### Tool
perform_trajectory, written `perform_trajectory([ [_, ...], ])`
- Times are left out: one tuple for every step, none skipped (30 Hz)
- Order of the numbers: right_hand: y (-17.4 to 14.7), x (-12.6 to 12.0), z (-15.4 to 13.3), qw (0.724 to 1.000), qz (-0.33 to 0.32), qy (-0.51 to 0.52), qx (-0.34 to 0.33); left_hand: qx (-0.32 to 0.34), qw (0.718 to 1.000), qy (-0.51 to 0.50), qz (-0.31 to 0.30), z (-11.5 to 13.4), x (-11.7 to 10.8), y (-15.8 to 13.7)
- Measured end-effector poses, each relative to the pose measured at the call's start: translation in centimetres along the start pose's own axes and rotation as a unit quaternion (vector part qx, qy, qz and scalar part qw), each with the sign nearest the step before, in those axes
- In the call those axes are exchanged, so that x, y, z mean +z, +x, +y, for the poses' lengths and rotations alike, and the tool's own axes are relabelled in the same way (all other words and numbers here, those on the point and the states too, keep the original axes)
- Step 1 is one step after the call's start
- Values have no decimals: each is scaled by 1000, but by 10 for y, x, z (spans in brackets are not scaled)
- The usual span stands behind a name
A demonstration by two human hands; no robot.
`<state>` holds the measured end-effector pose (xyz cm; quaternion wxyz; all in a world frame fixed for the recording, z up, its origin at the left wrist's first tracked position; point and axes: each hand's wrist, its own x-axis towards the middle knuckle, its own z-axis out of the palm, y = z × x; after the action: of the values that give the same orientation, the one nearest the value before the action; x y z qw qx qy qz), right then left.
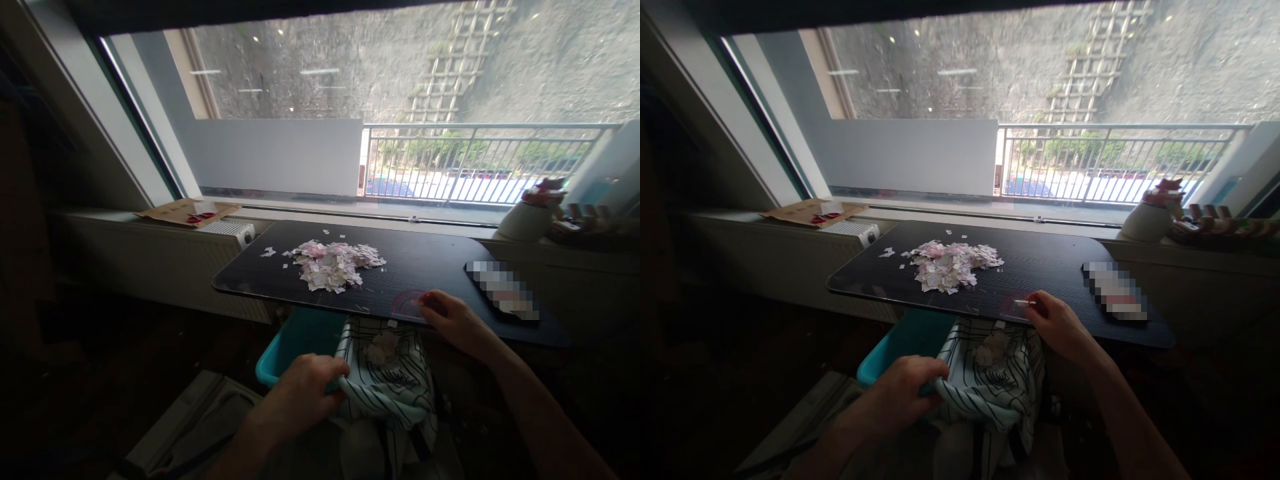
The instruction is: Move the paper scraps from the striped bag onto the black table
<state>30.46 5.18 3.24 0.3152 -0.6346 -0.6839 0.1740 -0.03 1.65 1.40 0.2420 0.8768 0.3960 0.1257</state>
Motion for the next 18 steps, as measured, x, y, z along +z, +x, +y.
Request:
perform_trajectory([
  [-1,-1,0,1000,8,-3,3,6,1000,-7,-3,2,-2,1],
  [-2,-1,0,1000,6,-4,2,10,1000,-15,-8,4,-3,1],
  [-1,-1,0,1000,-3,-4,-2,15,1000,-22,-13,5,-5,1],
  [-1,-2,0,1000,-20,-2,-7,17,999,-26,-18,6,-6,2],
  [0,-2,0,999,-36,1,-13,19,999,-26,-21,8,-7,3],
  [2,-1,-1,999,-44,6,-16,20,999,-22,-22,10,-8,4],
  [6,0,-1,999,-40,10,-18,22,999,-15,-24,12,-9,6],
  [10,2,-2,999,-26,12,-18,26,999,-6,-28,14,-9,8],
  [15,5,-3,1000,-3,12,-19,32,999,4,-37,17,-9,11],
  [21,8,-5,1000,21,9,-20,41,998,13,-47,20,-8,14],
  [26,13,-8,999,42,2,-23,52,997,21,-58,23,-8,18],
  [32,17,-11,998,58,-11,-27,64,995,27,-67,26,-6,21],
  [36,22,-14,997,65,-26,-32,76,994,31,-72,28,-5,24],
  [40,26,-18,996,65,-39,-38,86,993,34,-73,29,-4,27],
  [41,30,-22,996,54,-47,-47,94,992,35,-71,30,-2,29],
  [41,32,-26,997,35,-47,-59,99,992,36,-68,30,-1,31],
  [40,34,-29,996,13,-43,-71,101,992,36,-65,29,0,32],
  [38,35,-32,996,-3,-38,-82,103,992,36,-63,29,1,33],
])
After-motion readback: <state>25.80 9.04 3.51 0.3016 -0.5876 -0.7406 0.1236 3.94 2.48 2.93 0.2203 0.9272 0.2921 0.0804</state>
